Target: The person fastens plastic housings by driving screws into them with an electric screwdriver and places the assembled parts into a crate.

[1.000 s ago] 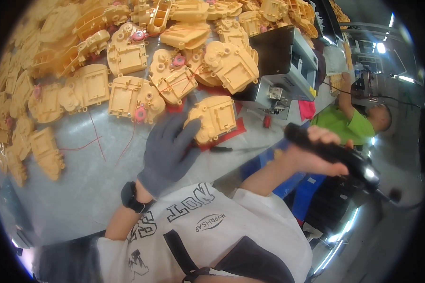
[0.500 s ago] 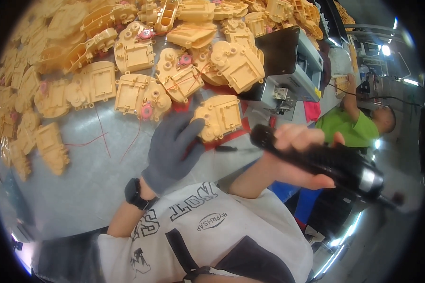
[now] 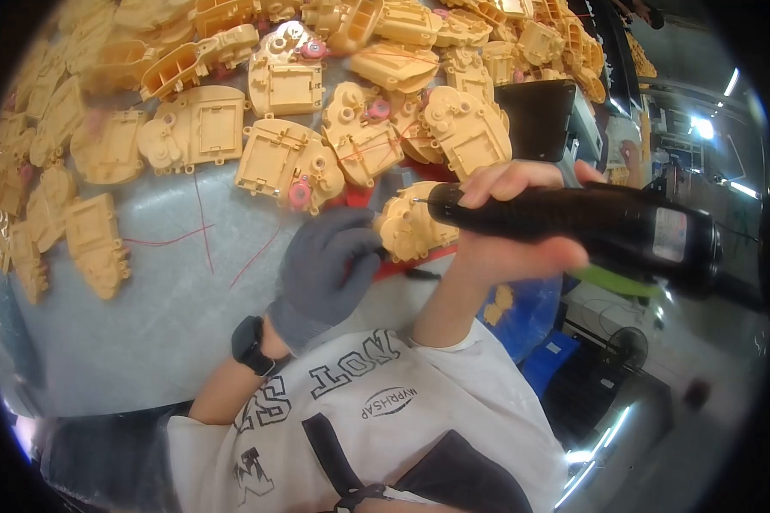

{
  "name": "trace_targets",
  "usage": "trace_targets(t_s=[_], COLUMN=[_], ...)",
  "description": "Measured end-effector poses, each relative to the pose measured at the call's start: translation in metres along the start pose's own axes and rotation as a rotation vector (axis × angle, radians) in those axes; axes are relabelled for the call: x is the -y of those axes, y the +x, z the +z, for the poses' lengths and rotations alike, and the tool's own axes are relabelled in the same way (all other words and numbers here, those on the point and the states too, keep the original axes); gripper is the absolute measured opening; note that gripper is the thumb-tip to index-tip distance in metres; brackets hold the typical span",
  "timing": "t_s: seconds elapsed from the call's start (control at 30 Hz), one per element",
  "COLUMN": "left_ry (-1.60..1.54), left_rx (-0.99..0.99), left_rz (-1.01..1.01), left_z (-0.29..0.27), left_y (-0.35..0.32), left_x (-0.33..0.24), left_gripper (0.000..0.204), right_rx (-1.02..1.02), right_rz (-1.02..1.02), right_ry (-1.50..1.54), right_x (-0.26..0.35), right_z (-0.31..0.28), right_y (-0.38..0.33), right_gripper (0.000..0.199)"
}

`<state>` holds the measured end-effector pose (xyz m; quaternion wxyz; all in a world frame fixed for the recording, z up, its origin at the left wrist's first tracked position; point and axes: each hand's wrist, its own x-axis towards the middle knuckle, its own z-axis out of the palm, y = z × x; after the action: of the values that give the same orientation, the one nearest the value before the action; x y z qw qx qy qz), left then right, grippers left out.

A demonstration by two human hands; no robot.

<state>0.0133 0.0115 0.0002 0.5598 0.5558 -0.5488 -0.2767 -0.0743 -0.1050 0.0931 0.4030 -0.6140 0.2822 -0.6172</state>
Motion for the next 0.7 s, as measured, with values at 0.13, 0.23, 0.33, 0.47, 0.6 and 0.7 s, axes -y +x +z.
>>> trace_targets(t_s=[0.13, 0.23, 0.33, 0.47, 0.6, 0.7], left_ry=[-0.027, -0.023, -0.022, -0.028, -0.049, -0.09], left_rx=[0.005, 0.01, -0.007, -0.003, 0.004, 0.004], left_rz=[-0.021, -0.015, 0.001, 0.007, -0.132, -0.239], left_z=[0.0, 0.001, 0.002, 0.005, -0.001, -0.007], left_y=[0.0, 0.001, 0.003, 0.008, 0.002, 0.005], left_x=[-0.001, -0.001, 0.0, 0.0, -0.001, -0.017], left_gripper=[0.03, 0.03, 0.031, 0.033, 0.04, 0.045], right_rx=[-0.011, -0.005, -0.015, 0.047, -0.026, -0.05], right_rz=[0.091, 0.072, 0.098, 0.078, 0.066, 0.047], right_ry=[-0.058, -0.068, -0.03, -0.067, -0.042, 0.294], right_x=[0.0, -0.003, -0.006, -0.01, -0.012, -0.022], right_z=[0.003, 0.001, -0.001, -0.008, 0.001, -0.015], right_y=[-0.001, 0.001, 0.002, 0.006, 0.004, -0.001], right_gripper=[0.089, 0.089, 0.089, 0.079, 0.075, 0.082])
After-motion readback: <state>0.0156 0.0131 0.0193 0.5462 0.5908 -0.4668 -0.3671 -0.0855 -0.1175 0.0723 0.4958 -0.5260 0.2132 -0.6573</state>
